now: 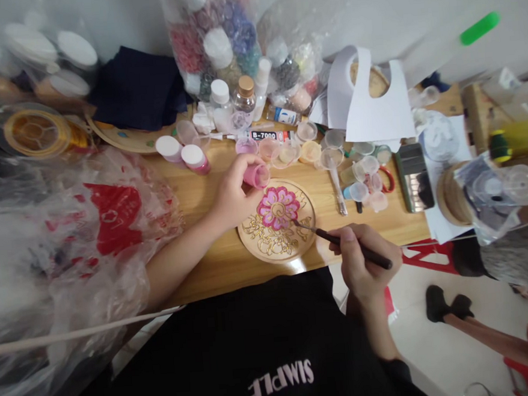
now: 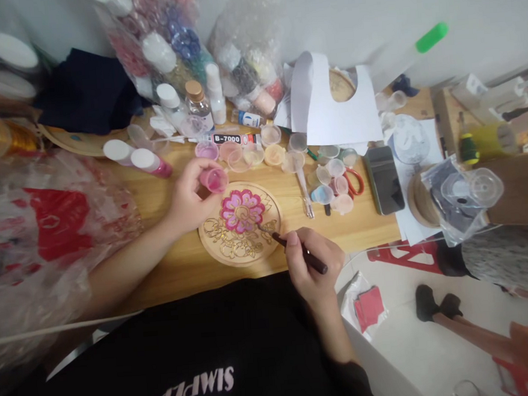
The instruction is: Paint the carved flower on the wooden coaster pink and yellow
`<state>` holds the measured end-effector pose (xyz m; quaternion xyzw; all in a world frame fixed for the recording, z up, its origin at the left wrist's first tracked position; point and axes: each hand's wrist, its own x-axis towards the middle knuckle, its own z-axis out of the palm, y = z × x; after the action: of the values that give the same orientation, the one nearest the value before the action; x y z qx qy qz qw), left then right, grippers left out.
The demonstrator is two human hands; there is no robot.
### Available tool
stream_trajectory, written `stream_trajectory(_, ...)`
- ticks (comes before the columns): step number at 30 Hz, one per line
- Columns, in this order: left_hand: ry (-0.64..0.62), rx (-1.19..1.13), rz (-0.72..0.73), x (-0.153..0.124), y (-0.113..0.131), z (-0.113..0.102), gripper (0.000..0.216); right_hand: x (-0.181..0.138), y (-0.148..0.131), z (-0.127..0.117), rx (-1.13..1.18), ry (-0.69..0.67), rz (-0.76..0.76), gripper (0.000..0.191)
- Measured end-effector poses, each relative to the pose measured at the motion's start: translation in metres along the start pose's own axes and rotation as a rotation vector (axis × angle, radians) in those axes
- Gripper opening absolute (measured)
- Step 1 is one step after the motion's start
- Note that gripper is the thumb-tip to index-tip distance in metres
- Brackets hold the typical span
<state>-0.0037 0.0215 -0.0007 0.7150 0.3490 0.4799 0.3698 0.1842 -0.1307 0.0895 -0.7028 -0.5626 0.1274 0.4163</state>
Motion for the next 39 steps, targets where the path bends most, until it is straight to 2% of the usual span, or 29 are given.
stream_trajectory(7, -0.023, 0.004, -0.033, 0.0001, -0.0005, -0.0002, 0.041, 0.0016, -0.0008, 0.0007, 0.004, 0.0, -0.022, 0.024)
stream_trajectory(18, -0.017, 0.024, -0.001, 0.0004, 0.0002, -0.001, 0.04, 0.0004, 0.0026, -0.0016, -0.006, 0.02, -0.001, 0.028)
stream_trajectory(28, -0.009, 0.03, 0.006, -0.0001, 0.0001, -0.0009, 0.041, 0.0002, 0.0034, 0.0001, 0.019, 0.038, -0.056, 0.024)
stream_trajectory(39, -0.01, 0.012, 0.01, 0.0001, 0.0007, -0.0009, 0.041, -0.0004, 0.0044, 0.0003, 0.012, 0.044, -0.018, 0.028)
